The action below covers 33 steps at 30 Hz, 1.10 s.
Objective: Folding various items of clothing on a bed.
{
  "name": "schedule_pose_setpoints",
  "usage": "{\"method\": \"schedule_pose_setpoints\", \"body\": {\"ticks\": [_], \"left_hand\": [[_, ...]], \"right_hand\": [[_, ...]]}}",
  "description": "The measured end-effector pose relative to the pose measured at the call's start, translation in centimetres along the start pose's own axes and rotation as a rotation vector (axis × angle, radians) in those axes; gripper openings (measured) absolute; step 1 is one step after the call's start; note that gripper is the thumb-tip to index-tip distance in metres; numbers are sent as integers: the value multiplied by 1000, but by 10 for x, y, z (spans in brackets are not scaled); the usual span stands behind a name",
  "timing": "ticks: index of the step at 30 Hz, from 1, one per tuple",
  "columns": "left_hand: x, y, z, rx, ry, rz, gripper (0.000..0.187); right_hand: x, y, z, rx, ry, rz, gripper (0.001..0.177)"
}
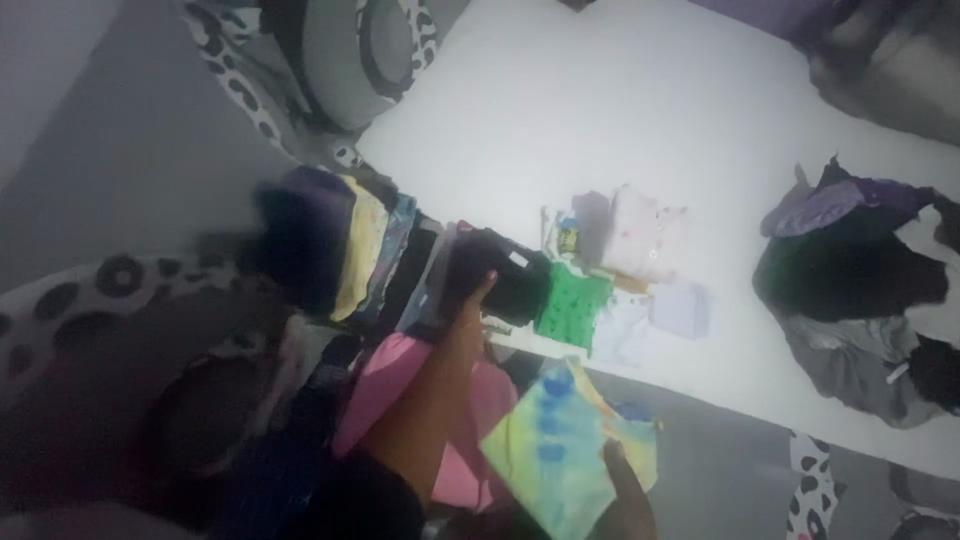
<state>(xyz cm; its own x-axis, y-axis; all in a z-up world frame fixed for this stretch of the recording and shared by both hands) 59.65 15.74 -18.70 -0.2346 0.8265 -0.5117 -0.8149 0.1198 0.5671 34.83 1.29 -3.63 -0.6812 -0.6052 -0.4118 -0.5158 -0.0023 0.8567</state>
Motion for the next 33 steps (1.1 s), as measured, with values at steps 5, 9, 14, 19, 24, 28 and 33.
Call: {"method": "schedule_pose_setpoints", "body": {"ticks": [5,9,14,19,24,28,33], "left_hand": [[-19,34,49,-126,-48,77,74],[-5,-21,10,-22,-41,65,73],[-7,2,53,-70,124,64,76],[13,-11,64,-43,229,92,75],[-49,42,149,-94,540,-275,76],[-70,71,206,-250,547,-187,71],[-83,93,242,-438,572,-492,65]], "right_hand": [[-42,-10,-16,1,-111,-112,55],[-53,-20,-28,17,-87,11,50],[-31,-71,-34,6,-87,-91,46],[-65,-68,-42,10,-61,-179,48],[-56,-129,-50,9,-58,-117,50],[-109,-152,-59,-53,-24,-383,52],[-143,-212,-74,-56,116,-398,49]]}}
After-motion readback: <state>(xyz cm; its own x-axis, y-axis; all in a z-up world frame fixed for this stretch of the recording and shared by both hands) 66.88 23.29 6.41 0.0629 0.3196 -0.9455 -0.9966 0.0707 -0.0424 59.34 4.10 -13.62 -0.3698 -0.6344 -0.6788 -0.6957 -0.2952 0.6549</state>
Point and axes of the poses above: each hand's wrist, its own y-axis away from the middle knuckle, its own x-axis out of the back of the hand, z = x × y, the point moved 6 cm from there along -y, towards the middle knuckle, and after that the axes turned 15 degrees about -x, right-handed, at the moved point
